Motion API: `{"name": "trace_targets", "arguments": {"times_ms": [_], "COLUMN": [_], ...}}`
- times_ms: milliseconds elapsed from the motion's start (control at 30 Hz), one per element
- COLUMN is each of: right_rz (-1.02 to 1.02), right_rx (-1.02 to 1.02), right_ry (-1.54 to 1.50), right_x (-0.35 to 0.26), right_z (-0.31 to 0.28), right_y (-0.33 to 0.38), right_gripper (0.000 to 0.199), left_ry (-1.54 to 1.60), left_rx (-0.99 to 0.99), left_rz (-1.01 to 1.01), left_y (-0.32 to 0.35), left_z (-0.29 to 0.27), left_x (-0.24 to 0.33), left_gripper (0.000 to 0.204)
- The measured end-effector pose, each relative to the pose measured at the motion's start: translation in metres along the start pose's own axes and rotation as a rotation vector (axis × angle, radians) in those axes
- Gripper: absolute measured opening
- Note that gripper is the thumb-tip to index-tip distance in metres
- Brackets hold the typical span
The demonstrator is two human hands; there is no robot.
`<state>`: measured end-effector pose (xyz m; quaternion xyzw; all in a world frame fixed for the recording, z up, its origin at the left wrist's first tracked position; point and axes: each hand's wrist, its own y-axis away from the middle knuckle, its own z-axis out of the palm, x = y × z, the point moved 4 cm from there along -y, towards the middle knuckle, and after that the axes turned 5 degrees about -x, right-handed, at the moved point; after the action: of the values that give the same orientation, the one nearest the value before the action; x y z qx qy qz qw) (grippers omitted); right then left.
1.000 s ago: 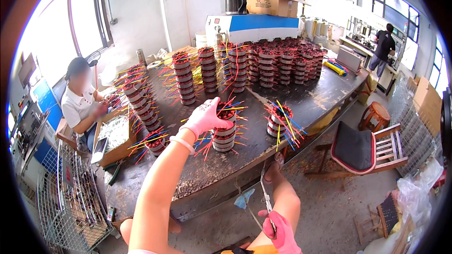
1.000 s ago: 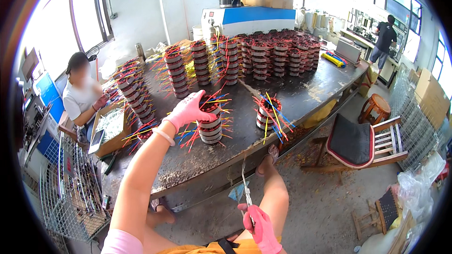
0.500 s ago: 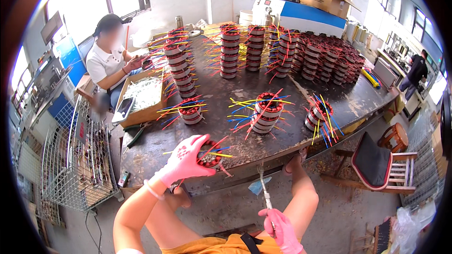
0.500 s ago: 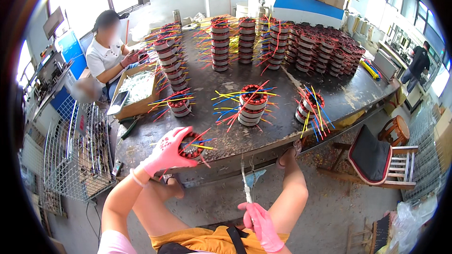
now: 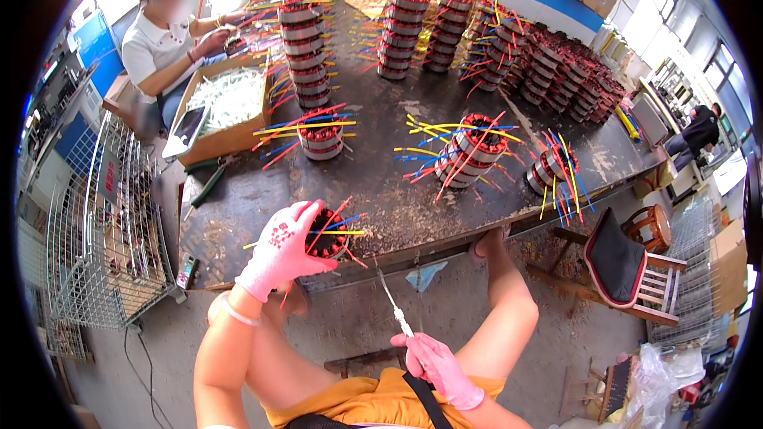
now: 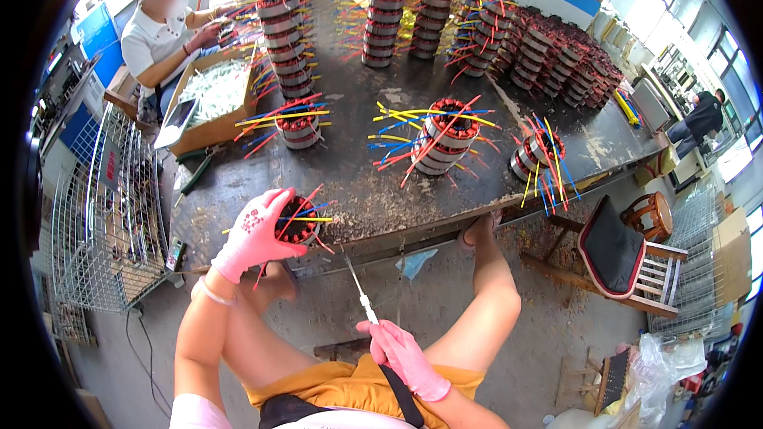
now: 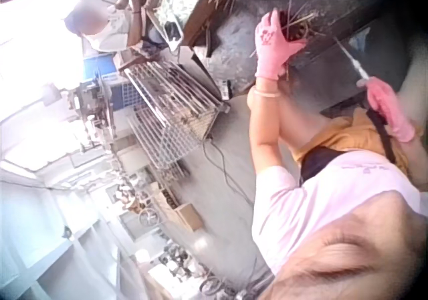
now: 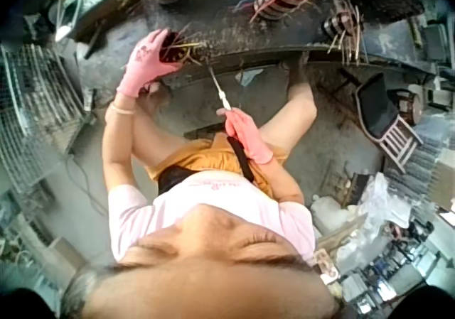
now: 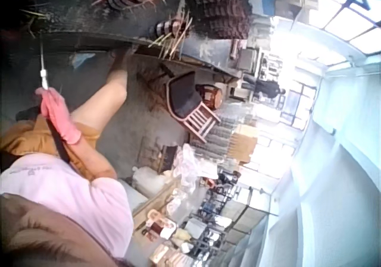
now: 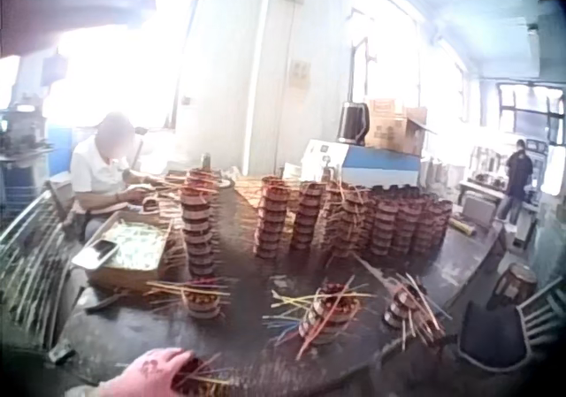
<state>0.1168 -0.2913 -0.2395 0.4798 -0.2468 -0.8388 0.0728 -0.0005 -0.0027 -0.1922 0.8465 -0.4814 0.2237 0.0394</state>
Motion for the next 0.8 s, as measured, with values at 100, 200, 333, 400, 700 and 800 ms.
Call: {"name": "trace_targets", "arguments": {"times_ms": [100,200,333,400,700,800], "right_rz": [0.021,0.049,0.032,0.01,0.01,0.023], "right_rx": [-0.004,0.018,0.002,-0.01,-0.036,-0.033], "right_ry": [0.004,0.053,0.001,-0.051,-0.063,-0.06], "right_x": [0.001,-0.008,-0.004,0.0,0.008,0.004], "right_z": [0.0,0.003,0.001,0.001,-0.003,-0.001], "right_y": [-0.003,-0.005,-0.007,-0.011,-0.01,-0.008], "right_gripper": [0.036,0.035,0.034,0.033,0.033,0.032], "left_ry": [-0.018,-0.018,-0.01,-0.023,-0.019,-0.021], "left_rx": [-0.005,-0.01,-0.038,-0.032,-0.032,-0.029], "left_rz": [0.005,-0.007,-0.02,-0.019,-0.057,-0.046], "left_y": [-0.001,0.001,-0.002,-0.001,-0.002,-0.001], "left_z": [0.0,0.0,0.002,0.001,-0.001,-0.001], "left_x": [0.0,-0.002,-0.002,-0.002,0.004,0.003], "left_gripper": [0.095,0.096,0.097,0.096,0.095,0.095]}}
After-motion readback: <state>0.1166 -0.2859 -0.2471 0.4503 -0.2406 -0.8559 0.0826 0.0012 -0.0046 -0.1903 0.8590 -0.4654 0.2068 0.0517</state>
